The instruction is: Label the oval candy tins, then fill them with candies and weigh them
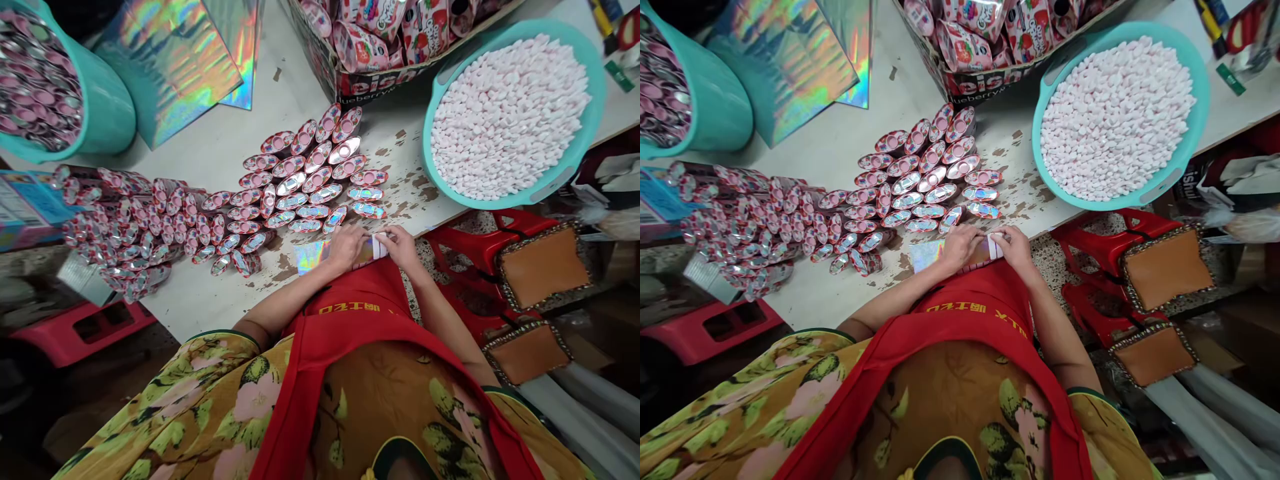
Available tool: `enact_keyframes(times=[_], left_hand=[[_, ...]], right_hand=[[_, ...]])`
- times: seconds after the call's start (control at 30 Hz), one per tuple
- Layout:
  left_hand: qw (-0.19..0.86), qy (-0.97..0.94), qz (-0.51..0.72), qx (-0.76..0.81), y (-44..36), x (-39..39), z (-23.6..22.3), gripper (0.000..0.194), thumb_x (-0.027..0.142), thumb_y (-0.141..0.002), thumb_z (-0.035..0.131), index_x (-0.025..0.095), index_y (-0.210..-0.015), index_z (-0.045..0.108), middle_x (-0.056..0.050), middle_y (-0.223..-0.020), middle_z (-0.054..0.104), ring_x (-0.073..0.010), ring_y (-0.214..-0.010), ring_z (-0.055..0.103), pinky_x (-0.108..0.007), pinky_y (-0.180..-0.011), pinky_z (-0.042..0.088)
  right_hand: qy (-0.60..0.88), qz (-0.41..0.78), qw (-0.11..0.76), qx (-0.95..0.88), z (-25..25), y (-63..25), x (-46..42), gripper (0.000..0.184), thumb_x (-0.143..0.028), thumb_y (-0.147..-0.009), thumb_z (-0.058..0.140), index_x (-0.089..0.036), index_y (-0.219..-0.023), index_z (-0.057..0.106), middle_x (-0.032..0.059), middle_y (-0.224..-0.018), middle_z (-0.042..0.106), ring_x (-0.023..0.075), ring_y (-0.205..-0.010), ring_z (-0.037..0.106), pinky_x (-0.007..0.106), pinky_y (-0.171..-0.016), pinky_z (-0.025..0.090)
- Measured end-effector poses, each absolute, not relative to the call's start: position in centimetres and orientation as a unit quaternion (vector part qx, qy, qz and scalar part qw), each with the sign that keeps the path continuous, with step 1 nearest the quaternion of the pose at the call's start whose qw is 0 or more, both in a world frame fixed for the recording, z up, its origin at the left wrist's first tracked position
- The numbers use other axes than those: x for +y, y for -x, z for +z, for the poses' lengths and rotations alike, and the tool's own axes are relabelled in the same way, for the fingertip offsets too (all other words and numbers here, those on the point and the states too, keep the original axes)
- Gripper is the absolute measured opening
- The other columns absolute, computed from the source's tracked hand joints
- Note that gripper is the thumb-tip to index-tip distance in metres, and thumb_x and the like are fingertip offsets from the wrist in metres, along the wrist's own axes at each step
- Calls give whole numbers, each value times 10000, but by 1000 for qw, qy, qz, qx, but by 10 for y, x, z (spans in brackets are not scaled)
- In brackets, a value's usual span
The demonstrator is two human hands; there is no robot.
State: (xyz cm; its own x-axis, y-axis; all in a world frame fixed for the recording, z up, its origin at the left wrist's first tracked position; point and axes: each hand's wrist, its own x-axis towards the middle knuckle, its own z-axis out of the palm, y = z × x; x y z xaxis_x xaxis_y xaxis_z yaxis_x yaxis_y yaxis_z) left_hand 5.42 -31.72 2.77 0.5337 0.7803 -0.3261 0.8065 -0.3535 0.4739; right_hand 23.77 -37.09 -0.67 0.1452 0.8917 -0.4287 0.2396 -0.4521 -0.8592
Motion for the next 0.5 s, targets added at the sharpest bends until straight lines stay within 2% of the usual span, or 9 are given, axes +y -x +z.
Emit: enact_keyframes(times=[0.13, 0.23, 0.3, 0.4, 0.43, 0.5], left_hand=[[263, -836, -3, 482, -55, -318, 27, 232, 329, -1012, 535, 212, -1041, 733, -81, -1041, 726, -261, -1011, 594, -403, -872, 411], [233, -863, 0, 449, -54, -323, 25, 288, 293, -1027, 484, 226, -1200, 704, -103, -1119, 726, -272, -1020, 596, -419, -839, 414], [235, -880, -6, 413, -51, -330, 24, 318, 256, -1022, 477, 211, -1273, 666, -127, -1239, 705, -281, -1064, 602, -427, -838, 427], [282, -885, 1, 371, -42, -344, 27, 256, 271, -1010, 517, 198, -1195, 678, -140, -1407, 626, -298, -1199, 581, -454, -919, 452], [318, -879, 11, 356, -39, -348, 29, 217, 275, -1005, 532, 197, -1136, 687, -138, -1409, 626, -292, -1221, 581, -458, -951, 459], [421, -840, 42, 341, -34, -353, 36, 143, 255, -991, 554, 199, -1005, 685, -119, -1270, 703, -248, -1153, 632, -426, -964, 491]], right_hand=[[659, 520, 279, -467, -1, -243, -359, 250, -427, -835, 610, -196, -813, 703, 34, -804, 700, 193, -766, 605, 313, -748, 471], [674, 526, 257, -451, -1, -241, -356, 252, -412, -823, 591, -184, -778, 687, 27, -752, 697, 180, -715, 584, 302, -713, 451], [689, 524, 257, -430, -4, -239, -356, 251, -410, -806, 593, -180, -751, 675, 25, -738, 693, 174, -701, 574, 293, -688, 443], [702, 528, 258, -402, -10, -236, -356, 248, -411, -791, 597, -180, -735, 671, 20, -721, 684, 170, -680, 562, 285, -657, 440], [709, 527, 252, -395, -11, -235, -356, 242, -405, -790, 597, -181, -738, 674, 20, -719, 682, 173, -680, 563, 289, -659, 446], [722, 520, 231, -394, -11, -235, -355, 230, -393, -792, 596, -185, -753, 685, 28, -727, 681, 187, -693, 574, 310, -690, 466]])
